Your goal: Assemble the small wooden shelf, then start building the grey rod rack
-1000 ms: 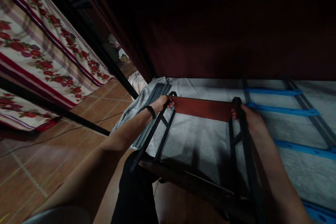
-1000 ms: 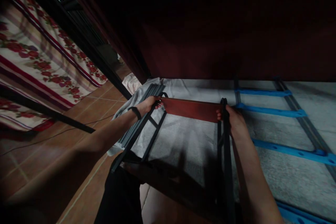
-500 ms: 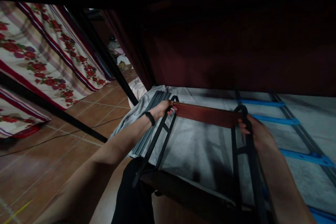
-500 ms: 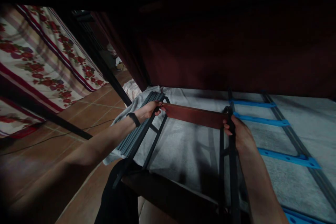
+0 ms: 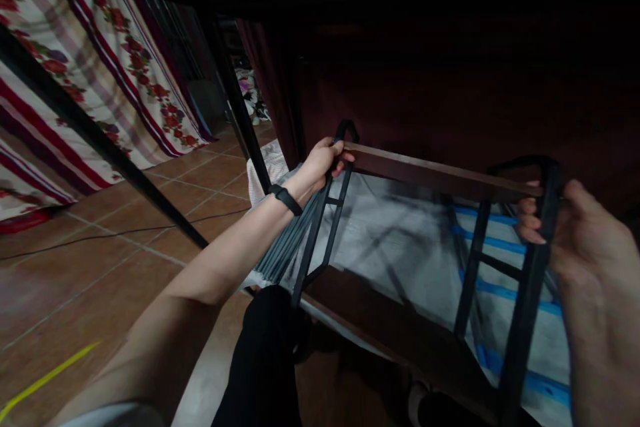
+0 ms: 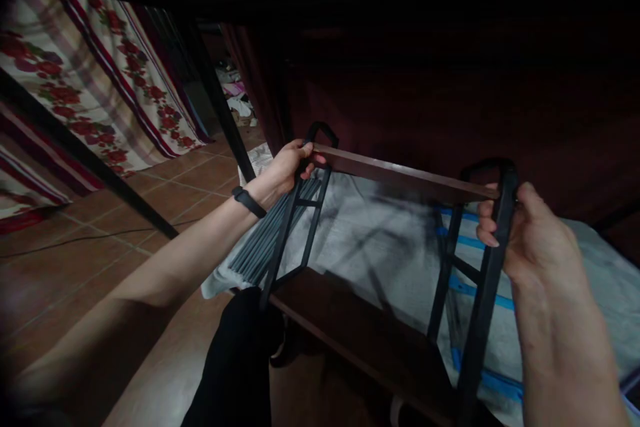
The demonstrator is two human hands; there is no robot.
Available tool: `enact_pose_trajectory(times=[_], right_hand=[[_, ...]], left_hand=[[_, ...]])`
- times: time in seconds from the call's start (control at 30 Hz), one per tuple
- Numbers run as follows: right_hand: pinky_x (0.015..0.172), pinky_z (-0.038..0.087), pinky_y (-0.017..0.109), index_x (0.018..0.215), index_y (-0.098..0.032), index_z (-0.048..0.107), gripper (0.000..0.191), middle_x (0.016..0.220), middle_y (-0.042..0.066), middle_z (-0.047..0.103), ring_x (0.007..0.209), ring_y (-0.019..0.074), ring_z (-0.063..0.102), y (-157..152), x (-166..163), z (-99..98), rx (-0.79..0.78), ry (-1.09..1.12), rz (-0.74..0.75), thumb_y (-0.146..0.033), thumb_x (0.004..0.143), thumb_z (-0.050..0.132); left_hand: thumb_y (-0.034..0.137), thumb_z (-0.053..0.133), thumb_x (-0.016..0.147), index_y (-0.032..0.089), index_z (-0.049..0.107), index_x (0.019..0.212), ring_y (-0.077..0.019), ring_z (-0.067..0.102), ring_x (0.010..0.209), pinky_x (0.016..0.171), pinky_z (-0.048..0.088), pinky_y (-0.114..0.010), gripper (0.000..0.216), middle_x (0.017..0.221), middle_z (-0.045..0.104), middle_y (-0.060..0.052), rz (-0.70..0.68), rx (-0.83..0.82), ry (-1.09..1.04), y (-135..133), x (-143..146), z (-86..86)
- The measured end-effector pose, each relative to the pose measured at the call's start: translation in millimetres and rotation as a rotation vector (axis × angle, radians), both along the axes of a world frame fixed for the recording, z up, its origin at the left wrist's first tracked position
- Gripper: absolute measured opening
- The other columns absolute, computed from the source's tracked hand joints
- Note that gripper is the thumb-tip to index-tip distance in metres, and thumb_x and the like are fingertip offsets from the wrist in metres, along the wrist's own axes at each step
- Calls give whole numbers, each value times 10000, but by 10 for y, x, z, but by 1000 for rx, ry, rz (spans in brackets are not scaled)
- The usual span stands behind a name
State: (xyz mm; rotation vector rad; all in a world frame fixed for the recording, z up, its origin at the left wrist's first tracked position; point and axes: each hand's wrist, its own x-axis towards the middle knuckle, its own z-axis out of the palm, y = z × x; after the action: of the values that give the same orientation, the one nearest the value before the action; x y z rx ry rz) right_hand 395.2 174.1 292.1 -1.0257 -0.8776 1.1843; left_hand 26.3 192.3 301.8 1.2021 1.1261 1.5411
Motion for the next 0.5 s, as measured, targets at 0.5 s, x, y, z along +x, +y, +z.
enact_pose_trajectory(times=[0.5], right_hand=[[317, 234, 217, 747, -204, 583, 364, 423, -43, 433, 340, 104, 350, -307, -364, -376, 289, -2, -270, -487, 894, 408]], left_hand=[[651, 576, 824, 218, 609, 926, -51, 354, 391, 371, 213, -222, 446, 581, 490, 56, 267, 269, -76, -669, 16, -653]])
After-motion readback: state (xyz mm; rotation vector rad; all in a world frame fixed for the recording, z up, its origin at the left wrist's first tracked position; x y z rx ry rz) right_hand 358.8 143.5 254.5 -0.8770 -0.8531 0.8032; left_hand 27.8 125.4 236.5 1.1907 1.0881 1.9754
